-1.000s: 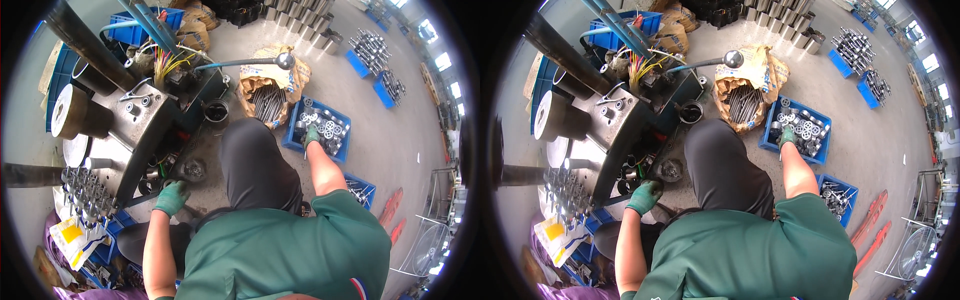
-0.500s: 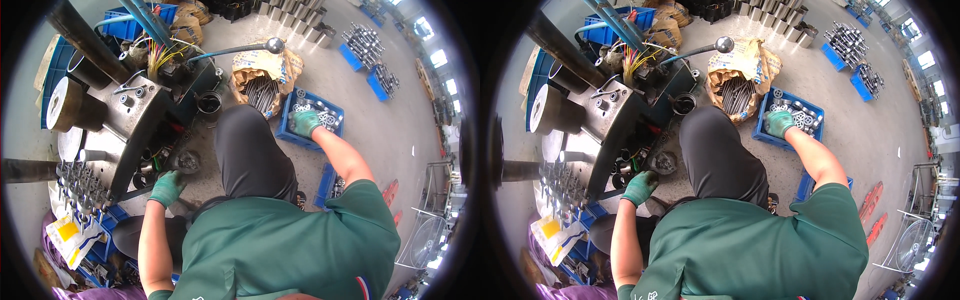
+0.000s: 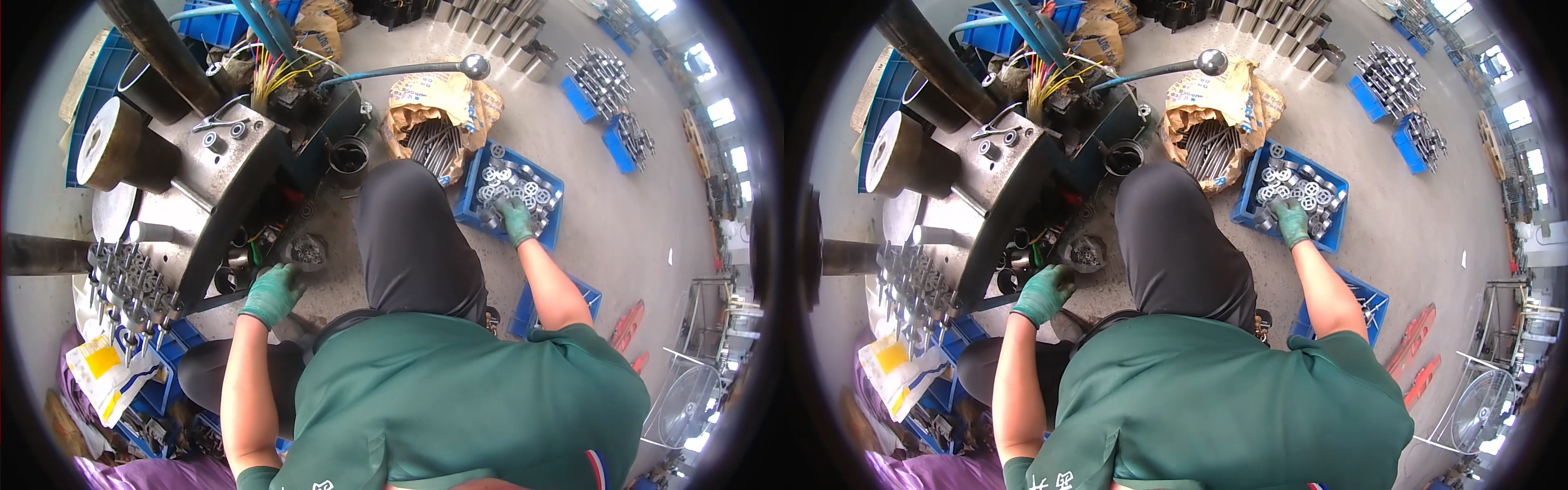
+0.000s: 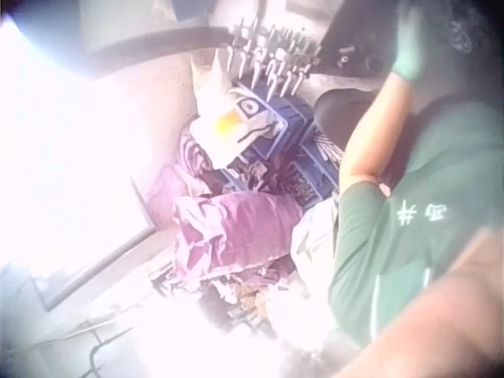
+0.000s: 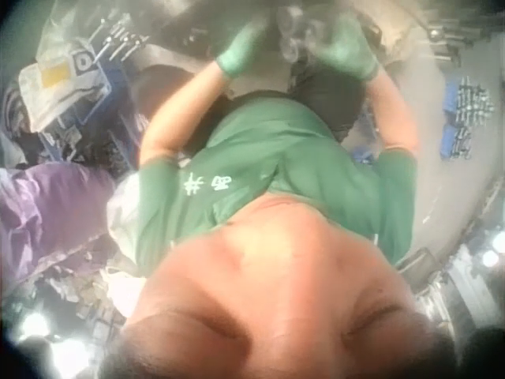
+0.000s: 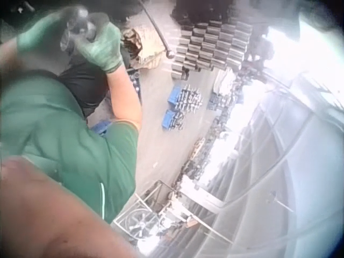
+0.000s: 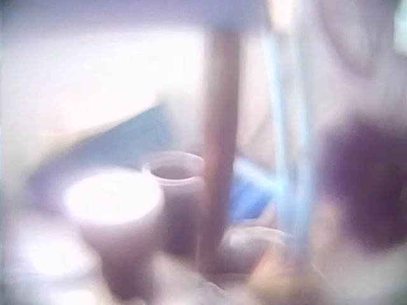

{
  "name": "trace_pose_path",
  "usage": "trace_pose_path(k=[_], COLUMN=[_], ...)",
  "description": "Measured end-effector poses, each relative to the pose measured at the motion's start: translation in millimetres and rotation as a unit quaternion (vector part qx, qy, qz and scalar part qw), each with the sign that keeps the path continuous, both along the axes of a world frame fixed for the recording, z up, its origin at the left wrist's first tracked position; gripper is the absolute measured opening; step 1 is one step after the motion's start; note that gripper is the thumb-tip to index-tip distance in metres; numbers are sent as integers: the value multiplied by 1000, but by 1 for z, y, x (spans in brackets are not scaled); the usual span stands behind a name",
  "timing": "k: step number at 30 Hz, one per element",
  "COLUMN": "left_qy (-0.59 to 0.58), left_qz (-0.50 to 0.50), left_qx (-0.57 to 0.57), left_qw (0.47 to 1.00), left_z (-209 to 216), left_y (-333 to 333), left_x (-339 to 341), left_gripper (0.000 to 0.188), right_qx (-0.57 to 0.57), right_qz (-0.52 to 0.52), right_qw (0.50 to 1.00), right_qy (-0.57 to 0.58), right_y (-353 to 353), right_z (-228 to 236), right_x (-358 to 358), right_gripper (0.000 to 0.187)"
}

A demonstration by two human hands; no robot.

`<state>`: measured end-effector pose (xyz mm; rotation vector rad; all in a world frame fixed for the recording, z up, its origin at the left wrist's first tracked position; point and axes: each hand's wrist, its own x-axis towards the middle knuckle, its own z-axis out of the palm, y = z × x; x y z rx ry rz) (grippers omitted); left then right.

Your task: The person assembles metal components by placing round metal pieces onto a vertical rod and using a handheld metal tool to fit smaller pins or parts into the assembly.

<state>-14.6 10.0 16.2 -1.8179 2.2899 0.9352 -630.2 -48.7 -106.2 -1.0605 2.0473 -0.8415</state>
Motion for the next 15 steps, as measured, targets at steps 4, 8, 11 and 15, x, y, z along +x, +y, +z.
trace_pose_path(k=[4,8,11,15], left_qy=[19,135,253,386], left_qz=[-4,-19,15,63], left_qx=[21,-81,-90,-76], left_qw=[1000,987,963,917], left_z=[25,39,54,73], left_y=[-8,-2,4,1], left_x=[-16,-25,-31,-41], left_gripper=[42,38,42,52], right_qx=[-110,-244,-276,-262], right_qz=[-37,54,182,410], right_qw=[983,947,918,869], right_qy=[-144,-201,-218,-89], right_y=[43,42,29,8], right_z=[42,154,246,333], right_x=[-1,47,105,207], right_gripper=[28,37,45,50])
